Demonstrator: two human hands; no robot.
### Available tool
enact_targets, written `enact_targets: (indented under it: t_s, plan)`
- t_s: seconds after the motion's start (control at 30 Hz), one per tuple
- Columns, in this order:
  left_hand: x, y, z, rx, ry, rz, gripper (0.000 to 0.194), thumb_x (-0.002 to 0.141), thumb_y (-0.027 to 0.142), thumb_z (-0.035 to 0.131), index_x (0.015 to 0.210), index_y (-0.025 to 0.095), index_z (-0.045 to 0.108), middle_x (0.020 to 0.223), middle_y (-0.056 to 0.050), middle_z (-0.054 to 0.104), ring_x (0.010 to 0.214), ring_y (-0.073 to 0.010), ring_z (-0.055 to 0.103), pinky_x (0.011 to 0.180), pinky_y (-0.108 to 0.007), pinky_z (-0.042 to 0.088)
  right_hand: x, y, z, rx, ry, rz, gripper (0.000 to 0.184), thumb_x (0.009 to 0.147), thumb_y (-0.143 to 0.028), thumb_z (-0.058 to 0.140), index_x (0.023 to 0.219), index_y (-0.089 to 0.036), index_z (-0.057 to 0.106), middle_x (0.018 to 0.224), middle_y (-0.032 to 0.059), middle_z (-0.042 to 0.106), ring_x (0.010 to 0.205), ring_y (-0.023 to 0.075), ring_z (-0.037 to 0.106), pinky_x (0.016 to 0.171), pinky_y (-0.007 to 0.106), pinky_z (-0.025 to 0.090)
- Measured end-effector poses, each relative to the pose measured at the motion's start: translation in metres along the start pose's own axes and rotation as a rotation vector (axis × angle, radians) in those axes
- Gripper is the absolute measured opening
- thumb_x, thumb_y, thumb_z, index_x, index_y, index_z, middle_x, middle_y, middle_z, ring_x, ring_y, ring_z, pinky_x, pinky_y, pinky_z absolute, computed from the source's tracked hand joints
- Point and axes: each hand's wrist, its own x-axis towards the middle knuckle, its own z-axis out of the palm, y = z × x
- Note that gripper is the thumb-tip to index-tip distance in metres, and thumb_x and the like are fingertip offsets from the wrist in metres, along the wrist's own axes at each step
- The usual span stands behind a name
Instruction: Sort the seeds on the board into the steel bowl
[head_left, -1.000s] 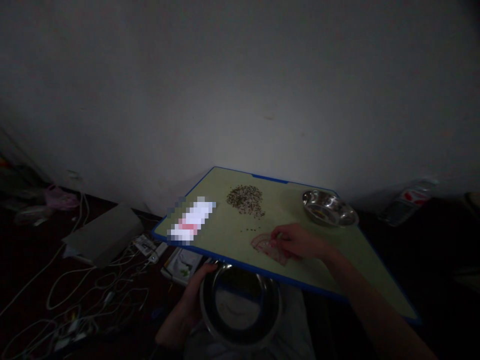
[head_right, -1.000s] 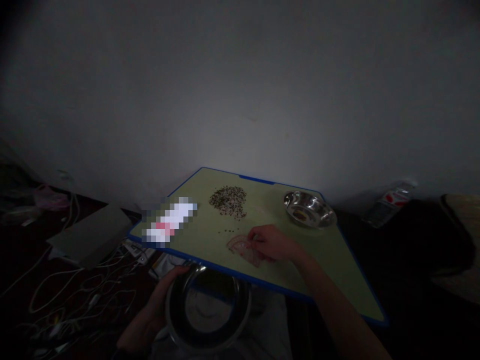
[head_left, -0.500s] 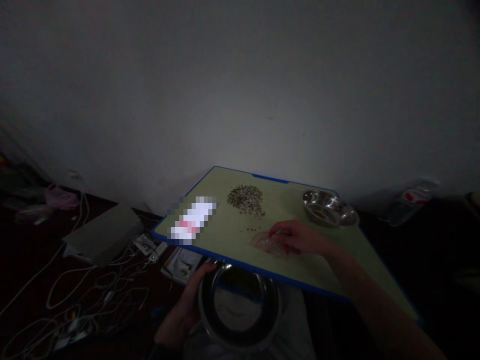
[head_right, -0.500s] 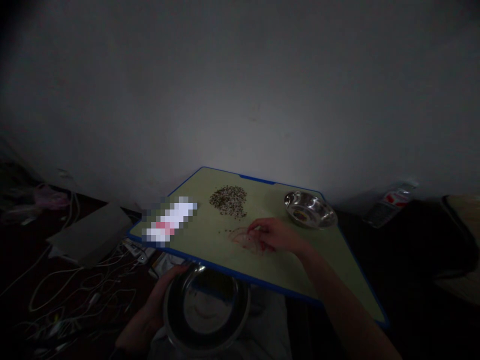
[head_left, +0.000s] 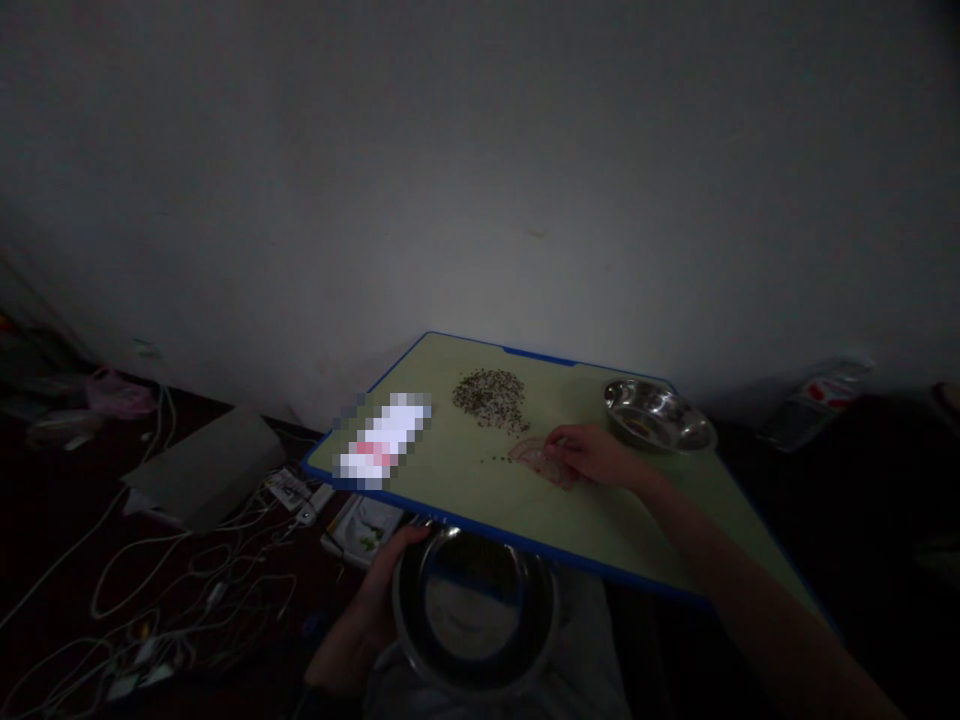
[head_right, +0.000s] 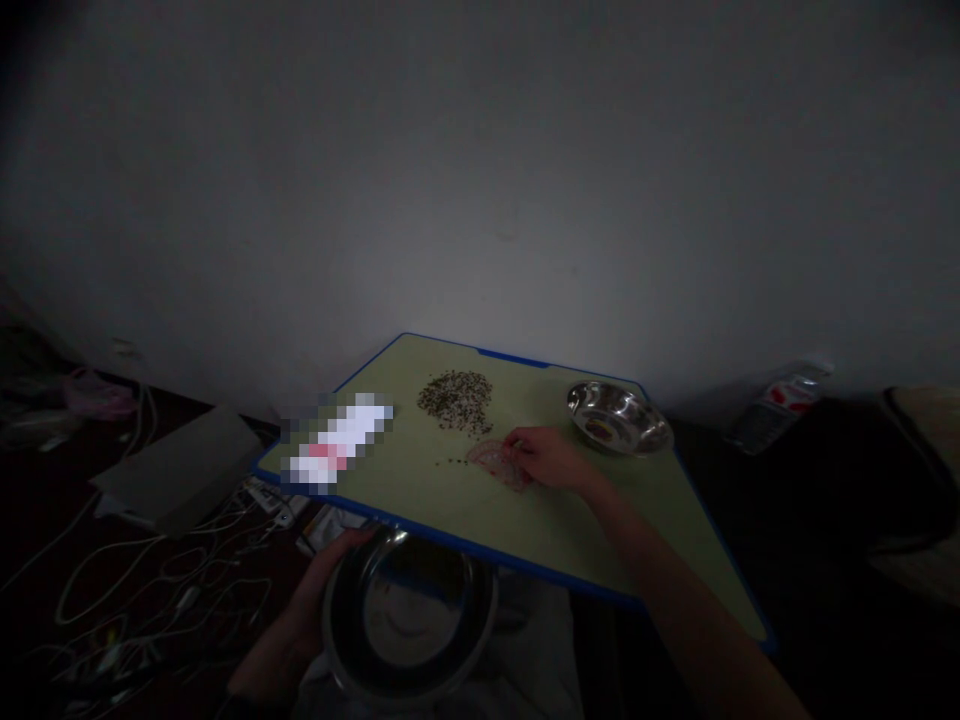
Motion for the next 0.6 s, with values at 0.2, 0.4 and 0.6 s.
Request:
enact_targets:
  t_s: [0.2,0.4,0.6]
  plan:
    - [0.001,-0.001,-0.004,-0.019,0.011,0.061,0.017,0.069,0.026,0.056,0.066,0.013,0.067,0.060,-0.002,0.070,0.056,-0.0160,0.062,0.062,-0.027,0.045,0.002,-0.007,0.001,0.010,-0.012,0.002,0.034,0.079,-0.041,0.042,0.088,-0.014,0.060,0.056,0.0020,0.059,0.046,0.0100,0.052,0.043,0.019,0.035]
    - [0.002,0.001,-0.007,-0.026,0.015,0.048,0.019,0.069,0.028,0.057,0.069,0.013,0.067,0.062,-0.004,0.071,0.059,-0.0173,0.062,0.065,-0.029,0.044,0.005,-0.010,0.002,0.038,-0.025,0.001,0.034,0.078,-0.040,0.042,0.087,-0.013,0.059,0.056,0.0015,0.058,0.044,0.0091,0.050,0.043,0.019,0.036]
    - [0.004,0.001,-0.014,-0.037,0.009,0.059,0.018,0.069,0.028,0.057,0.067,0.013,0.066,0.061,-0.002,0.070,0.059,-0.0167,0.062,0.064,-0.027,0.043,0.014,-0.015,0.004,0.008,-0.031,-0.033,0.031,0.078,-0.039,0.043,0.087,-0.014,0.060,0.057,0.0011,0.059,0.044,0.0084,0.049,0.044,0.019,0.036]
